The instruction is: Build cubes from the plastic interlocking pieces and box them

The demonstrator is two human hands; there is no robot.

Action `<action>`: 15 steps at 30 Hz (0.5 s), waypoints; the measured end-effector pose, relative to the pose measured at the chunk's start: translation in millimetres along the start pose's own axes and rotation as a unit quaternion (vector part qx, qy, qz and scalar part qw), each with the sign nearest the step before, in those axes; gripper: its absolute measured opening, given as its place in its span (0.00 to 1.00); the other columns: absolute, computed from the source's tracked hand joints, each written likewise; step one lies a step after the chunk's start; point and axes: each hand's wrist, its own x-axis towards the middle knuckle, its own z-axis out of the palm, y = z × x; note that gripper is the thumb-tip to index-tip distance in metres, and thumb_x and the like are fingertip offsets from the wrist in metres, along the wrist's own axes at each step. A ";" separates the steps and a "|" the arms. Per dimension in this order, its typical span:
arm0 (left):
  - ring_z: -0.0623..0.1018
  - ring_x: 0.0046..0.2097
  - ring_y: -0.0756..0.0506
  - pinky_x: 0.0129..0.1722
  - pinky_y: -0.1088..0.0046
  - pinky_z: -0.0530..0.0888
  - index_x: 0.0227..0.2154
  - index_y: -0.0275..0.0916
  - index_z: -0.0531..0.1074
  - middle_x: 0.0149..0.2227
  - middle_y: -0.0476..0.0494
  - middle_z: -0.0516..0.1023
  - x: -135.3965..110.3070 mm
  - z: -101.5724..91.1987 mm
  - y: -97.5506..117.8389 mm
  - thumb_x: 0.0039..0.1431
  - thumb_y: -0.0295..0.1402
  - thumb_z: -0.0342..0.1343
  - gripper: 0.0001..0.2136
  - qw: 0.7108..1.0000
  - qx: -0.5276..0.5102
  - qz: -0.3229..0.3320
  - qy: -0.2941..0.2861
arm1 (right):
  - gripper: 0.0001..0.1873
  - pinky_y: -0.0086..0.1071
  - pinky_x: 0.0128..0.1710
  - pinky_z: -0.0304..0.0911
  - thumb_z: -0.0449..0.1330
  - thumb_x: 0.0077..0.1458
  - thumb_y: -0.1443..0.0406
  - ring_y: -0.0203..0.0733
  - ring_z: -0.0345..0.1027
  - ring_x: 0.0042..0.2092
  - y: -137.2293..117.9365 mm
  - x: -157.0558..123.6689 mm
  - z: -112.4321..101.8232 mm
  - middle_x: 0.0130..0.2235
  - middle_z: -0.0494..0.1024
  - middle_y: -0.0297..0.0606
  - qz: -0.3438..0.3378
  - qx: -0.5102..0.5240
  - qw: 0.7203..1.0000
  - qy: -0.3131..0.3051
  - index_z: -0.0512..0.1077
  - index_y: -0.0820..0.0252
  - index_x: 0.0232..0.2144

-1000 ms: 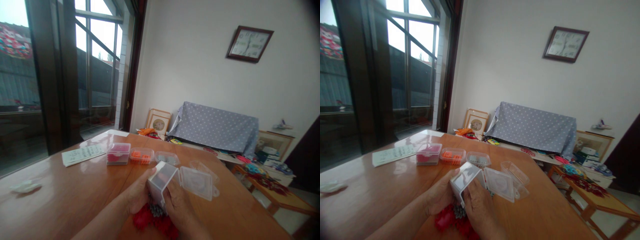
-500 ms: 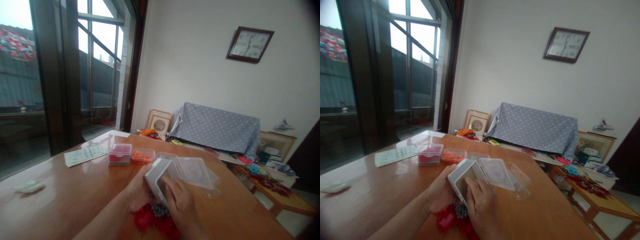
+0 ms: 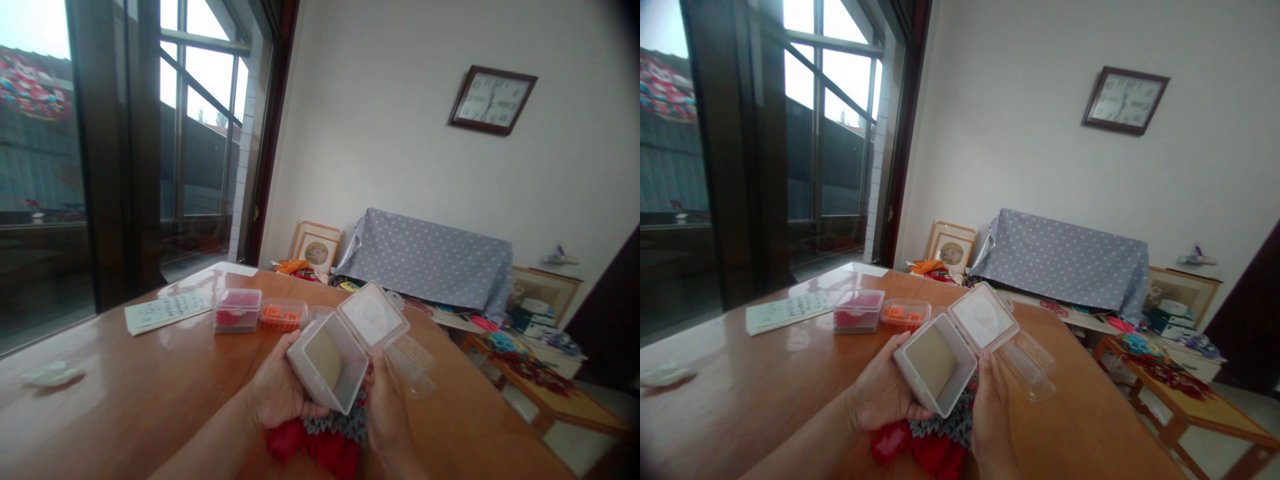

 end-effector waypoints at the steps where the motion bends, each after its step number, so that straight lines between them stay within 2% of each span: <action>1: 0.77 0.50 0.32 0.37 0.59 0.78 0.58 0.40 0.67 0.52 0.34 0.77 0.2 0.7 -1.1 0.57 0.63 0.45 0.36 1.000 0.000 -0.003 -0.001 | 0.31 0.38 0.41 0.70 0.55 0.58 0.42 0.50 0.75 0.46 0.2 -0.7 2.2 0.47 0.82 0.42 0.017 0.030 0.999 -0.013 0.75 0.58 0.50; 5: 0.78 0.49 0.31 0.37 0.58 0.78 0.59 0.39 0.67 0.54 0.32 0.76 1.2 2.4 -4.8 0.58 0.63 0.45 0.37 1.000 0.002 -0.009 -0.010 | 0.34 0.41 0.44 0.71 0.55 0.59 0.43 0.53 0.76 0.48 0.3 -2.8 7.4 0.48 0.82 0.45 0.091 0.123 0.987 -0.050 0.73 0.61 0.56; 8: 0.78 0.49 0.31 0.37 0.58 0.78 0.61 0.40 0.66 0.56 0.32 0.75 1.8 3.4 -6.6 0.58 0.63 0.44 0.38 1.000 0.009 -0.013 -0.011 | 0.36 0.42 0.43 0.72 0.55 0.59 0.43 0.53 0.77 0.47 -0.6 -2.1 7.7 0.49 0.81 0.47 0.117 0.156 0.979 -0.062 0.70 0.62 0.58; 15: 0.77 0.51 0.31 0.38 0.59 0.77 0.61 0.43 0.66 0.57 0.35 0.74 1.5 4.4 -6.7 0.57 0.65 0.43 0.39 0.998 0.057 -0.024 0.008 | 0.34 0.42 0.46 0.72 0.54 0.60 0.44 0.53 0.76 0.50 0.9 0.6 4.6 0.52 0.80 0.44 0.094 0.152 0.982 -0.060 0.70 0.59 0.59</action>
